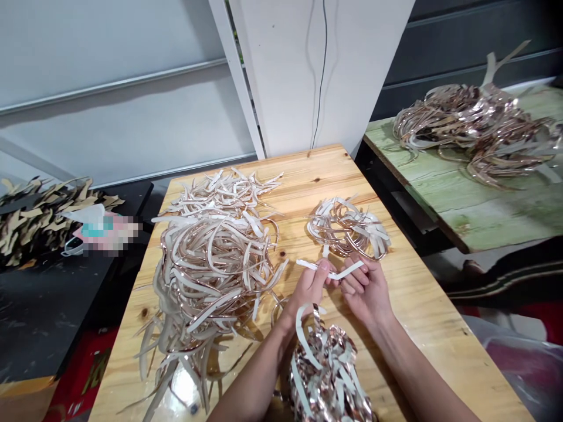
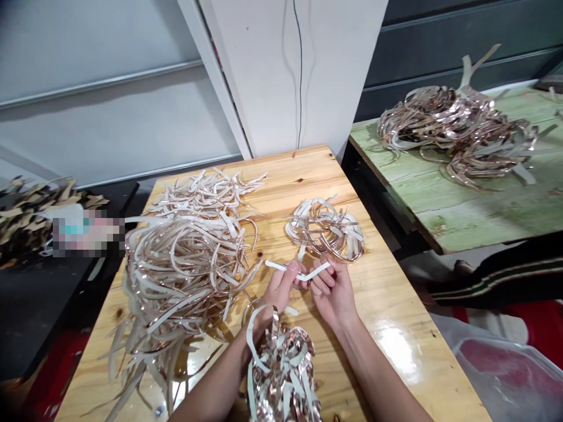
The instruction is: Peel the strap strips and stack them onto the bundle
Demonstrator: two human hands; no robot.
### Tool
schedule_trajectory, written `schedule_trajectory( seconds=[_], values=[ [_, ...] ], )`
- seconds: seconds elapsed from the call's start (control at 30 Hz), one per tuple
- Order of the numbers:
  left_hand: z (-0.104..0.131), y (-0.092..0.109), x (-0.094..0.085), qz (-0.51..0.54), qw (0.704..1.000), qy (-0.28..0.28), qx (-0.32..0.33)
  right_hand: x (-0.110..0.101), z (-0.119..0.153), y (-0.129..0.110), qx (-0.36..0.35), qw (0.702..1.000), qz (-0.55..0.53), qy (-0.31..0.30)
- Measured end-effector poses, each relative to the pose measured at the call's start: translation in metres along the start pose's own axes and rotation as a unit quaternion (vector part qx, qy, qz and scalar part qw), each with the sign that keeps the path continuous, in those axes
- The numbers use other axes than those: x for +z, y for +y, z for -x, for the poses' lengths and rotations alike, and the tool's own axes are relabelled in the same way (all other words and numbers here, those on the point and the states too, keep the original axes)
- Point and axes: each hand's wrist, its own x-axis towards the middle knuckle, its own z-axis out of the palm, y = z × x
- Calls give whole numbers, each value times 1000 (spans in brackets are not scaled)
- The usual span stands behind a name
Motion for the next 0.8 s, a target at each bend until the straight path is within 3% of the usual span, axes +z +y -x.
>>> schedule_trajectory(
  seconds=[0.3,0.43,0.5,0.6,0.7,0.8],
  values=[
    [-10,-16,4,116,991,13,-59,-18,-2,-28,-85,979,-185,16],
    [-14,-18,3,132,987,79,-43,-15,-3,-34,-84,982,-167,33],
    [-14,-16,3,152,981,119,-4,-12,-4,-29,-81,990,-105,38],
    [-9,-10,4,141,979,137,47,-10,-4,-12,-116,986,108,43],
    [-3,-3,6,104,982,133,82,-10,0,3,-176,913,366,47],
    [2,1,7,71,984,147,77,-10,6,6,-197,835,513,2]
  ],
)
